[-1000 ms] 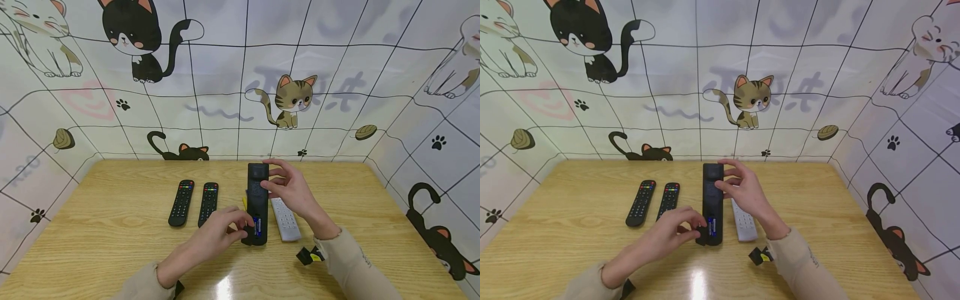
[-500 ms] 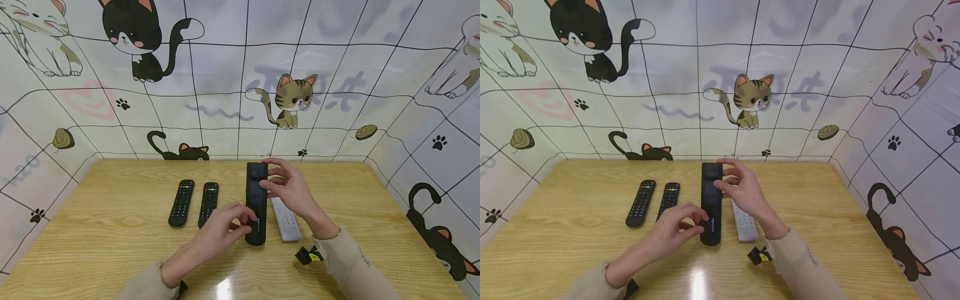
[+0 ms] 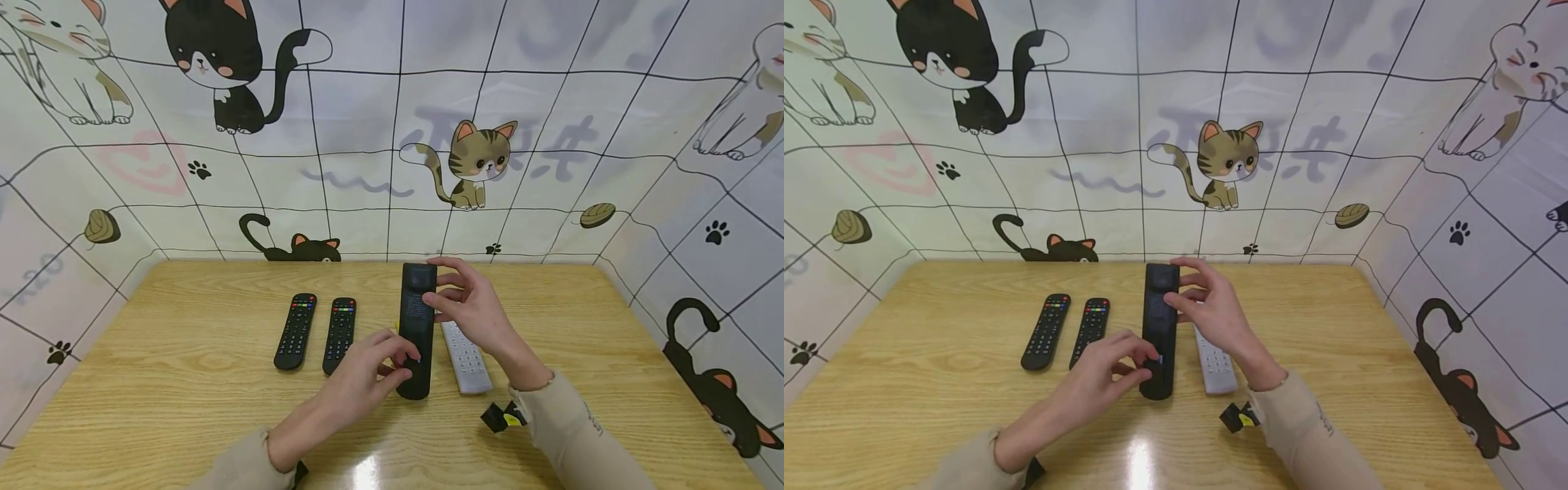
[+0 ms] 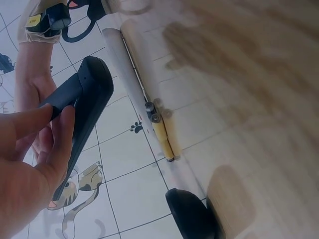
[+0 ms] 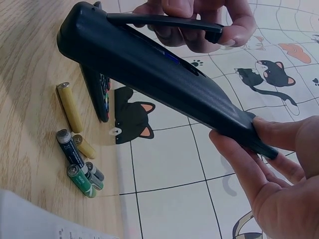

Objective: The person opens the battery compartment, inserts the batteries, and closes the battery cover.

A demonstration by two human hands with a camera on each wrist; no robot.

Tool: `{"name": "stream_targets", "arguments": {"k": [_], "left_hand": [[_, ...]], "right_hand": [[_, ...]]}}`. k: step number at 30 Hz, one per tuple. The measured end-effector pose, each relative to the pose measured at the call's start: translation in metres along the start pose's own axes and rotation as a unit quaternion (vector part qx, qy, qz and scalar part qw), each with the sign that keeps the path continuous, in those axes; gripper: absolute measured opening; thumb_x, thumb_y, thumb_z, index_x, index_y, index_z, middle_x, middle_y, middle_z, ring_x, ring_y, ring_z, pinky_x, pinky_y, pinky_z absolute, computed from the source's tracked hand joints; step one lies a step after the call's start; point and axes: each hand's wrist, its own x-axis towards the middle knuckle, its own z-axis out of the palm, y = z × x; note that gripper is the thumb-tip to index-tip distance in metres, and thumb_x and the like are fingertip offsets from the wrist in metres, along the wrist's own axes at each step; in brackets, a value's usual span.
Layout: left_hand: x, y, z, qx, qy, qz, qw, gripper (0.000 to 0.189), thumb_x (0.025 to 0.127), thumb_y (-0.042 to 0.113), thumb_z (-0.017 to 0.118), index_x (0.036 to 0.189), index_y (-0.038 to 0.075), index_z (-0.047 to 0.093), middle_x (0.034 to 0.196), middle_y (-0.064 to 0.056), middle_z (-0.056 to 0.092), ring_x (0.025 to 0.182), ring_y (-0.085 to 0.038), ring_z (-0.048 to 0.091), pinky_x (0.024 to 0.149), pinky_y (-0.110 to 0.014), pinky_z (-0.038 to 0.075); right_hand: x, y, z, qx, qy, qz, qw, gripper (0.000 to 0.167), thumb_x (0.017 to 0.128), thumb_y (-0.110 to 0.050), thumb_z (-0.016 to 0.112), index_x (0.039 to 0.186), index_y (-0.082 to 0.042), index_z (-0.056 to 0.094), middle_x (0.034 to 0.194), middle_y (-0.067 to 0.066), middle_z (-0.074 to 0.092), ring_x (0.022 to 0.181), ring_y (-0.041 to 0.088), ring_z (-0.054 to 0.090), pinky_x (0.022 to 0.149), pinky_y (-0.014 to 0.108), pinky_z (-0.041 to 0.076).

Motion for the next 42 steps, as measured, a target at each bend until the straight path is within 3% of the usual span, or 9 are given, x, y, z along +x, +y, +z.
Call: {"name": "stream_targets", "arguments": {"k": [21, 42], "left_hand": [[0.0021, 0.0003, 0.0004, 0.083, 0.029, 0.013, 0.996, 0.023, 0.087, -0.001, 0.081, 0.106, 0.009, 0.073, 0.101, 0.0, 0.061, 0.084, -0.017, 0.06, 0.068, -0.022, 0.054], [0.0028, -0.0014, 0.0024, 0.1, 0.04, -0.01, 0.9941, 0.029, 0.086, 0.002, 0.083, 0.109, 0.009, 0.068, 0.095, -0.001, 0.057, 0.083, -0.016, 0.057, 0.067, -0.024, 0.054]], "right_hand": [[-0.0005, -0.0031, 0.0029, 0.002, -0.006, -0.009, 0.9999, 0.055, 0.096, 0.001, 0.07, 0.146, -0.016, 0.053, 0.119, 0.021, 0.064, 0.095, 0.031, 0.071, 0.072, 0.046, 0.062], [-0.0007, -0.003, 0.0018, 0.009, -0.007, -0.003, 0.9999, 0.055, 0.097, 0.001, 0.07, 0.147, -0.014, 0.051, 0.12, 0.022, 0.063, 0.095, 0.03, 0.071, 0.072, 0.046, 0.062]]}}
